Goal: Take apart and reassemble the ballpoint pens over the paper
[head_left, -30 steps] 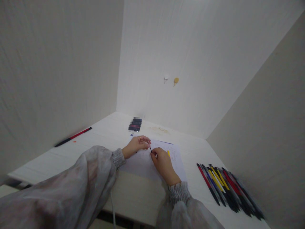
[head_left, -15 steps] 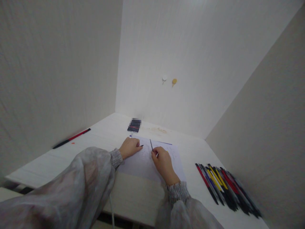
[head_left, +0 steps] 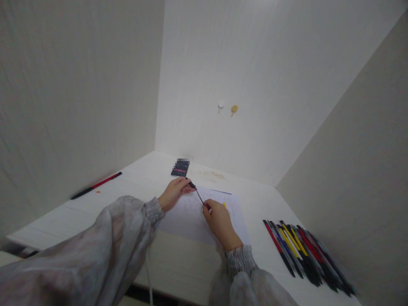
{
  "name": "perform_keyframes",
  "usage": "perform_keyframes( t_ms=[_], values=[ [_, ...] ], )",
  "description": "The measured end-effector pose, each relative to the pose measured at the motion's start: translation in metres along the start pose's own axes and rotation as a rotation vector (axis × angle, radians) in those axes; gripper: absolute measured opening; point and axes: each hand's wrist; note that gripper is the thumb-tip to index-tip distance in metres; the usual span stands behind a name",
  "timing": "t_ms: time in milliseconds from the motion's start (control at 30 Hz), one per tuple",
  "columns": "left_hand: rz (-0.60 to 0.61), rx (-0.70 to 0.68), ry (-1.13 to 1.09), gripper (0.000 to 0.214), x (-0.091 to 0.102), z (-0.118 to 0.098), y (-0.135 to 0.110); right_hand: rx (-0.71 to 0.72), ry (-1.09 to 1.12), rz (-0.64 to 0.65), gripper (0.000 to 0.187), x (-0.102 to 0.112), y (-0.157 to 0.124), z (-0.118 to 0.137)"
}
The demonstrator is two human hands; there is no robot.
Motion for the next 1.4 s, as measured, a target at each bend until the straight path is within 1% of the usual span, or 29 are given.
perform_keyframes(
  t_ms=[167,300,400,500,567,667,733,833,867,933,1067,1133,1200,1267,1333,1400],
  values=[
    [-0.003,-0.016,-0.055,0.016,0.0,-0.001,0.0,0.003,-0.021,-0.002,0.016,-0.001,0.001,-0.001],
    [-0.011,-0.009,-0.058,0.015,-0.001,-0.003,-0.001,-0.002,-0.017,-0.011,0.017,-0.002,0.001,-0.001],
    [0.01,-0.001,-0.033,0.016,-0.002,-0.003,-0.001,0.011,-0.007,-0.028,0.017,-0.002,0.0,0.0],
    [0.028,0.035,0.05,0.018,-0.004,-0.003,-0.002,-0.002,-0.018,-0.064,0.016,0.0,0.0,0.0],
    [0.07,0.07,0.139,0.019,-0.005,-0.003,-0.004,0.005,-0.033,-0.128,0.015,0.001,0.0,-0.001],
    [0.204,0.109,0.267,0.021,-0.007,-0.002,-0.008,0.061,-0.01,-0.261,0.012,0.003,0.003,-0.003],
    [0.294,0.129,0.314,0.022,-0.007,-0.001,-0.01,0.102,0.063,-0.337,0.01,0.002,0.004,-0.006],
    [0.376,0.136,0.373,0.021,-0.007,0.0,-0.012,0.151,0.202,-0.403,0.012,0.001,0.006,-0.009],
    [0.397,0.117,0.419,0.021,-0.007,0.0,-0.012,0.165,0.235,-0.406,0.013,0.001,0.006,-0.009],
    [0.444,0.029,0.571,0.021,-0.007,0.0,-0.013,0.196,0.263,-0.389,0.013,-0.001,0.006,-0.009],
    [0.588,-0.199,0.973,0.019,-0.009,-0.002,-0.018,0.286,0.22,-0.297,0.016,-0.004,0.007,-0.005],
    [0.633,-0.261,1.075,0.02,-0.012,-0.002,-0.021,0.319,0.211,-0.266,0.017,-0.004,0.007,-0.002],
    [0.609,-0.285,1.078,0.022,-0.014,-0.001,-0.022,0.331,0.234,-0.296,0.016,-0.001,0.007,0.0],
    [0.559,-0.284,1.03,0.023,-0.015,0.001,-0.022,0.31,0.282,-0.382,0.015,0.005,0.006,0.001],
    [0.513,-0.269,0.98,0.02,-0.015,0.005,-0.02,0.238,0.328,-0.486,0.015,0.013,0.005,-0.001],
    [0.468,-0.233,0.917,0.017,-0.013,0.008,-0.017,0.13,0.34,-0.562,0.016,0.018,0.005,-0.008]
  ],
)
Point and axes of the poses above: each hand's wrist, its own y-axis towards the middle knuckle, its own x-axis out of the back of the hand, z = x × y, and after that the axes turned 5 degrees about z, right-handed
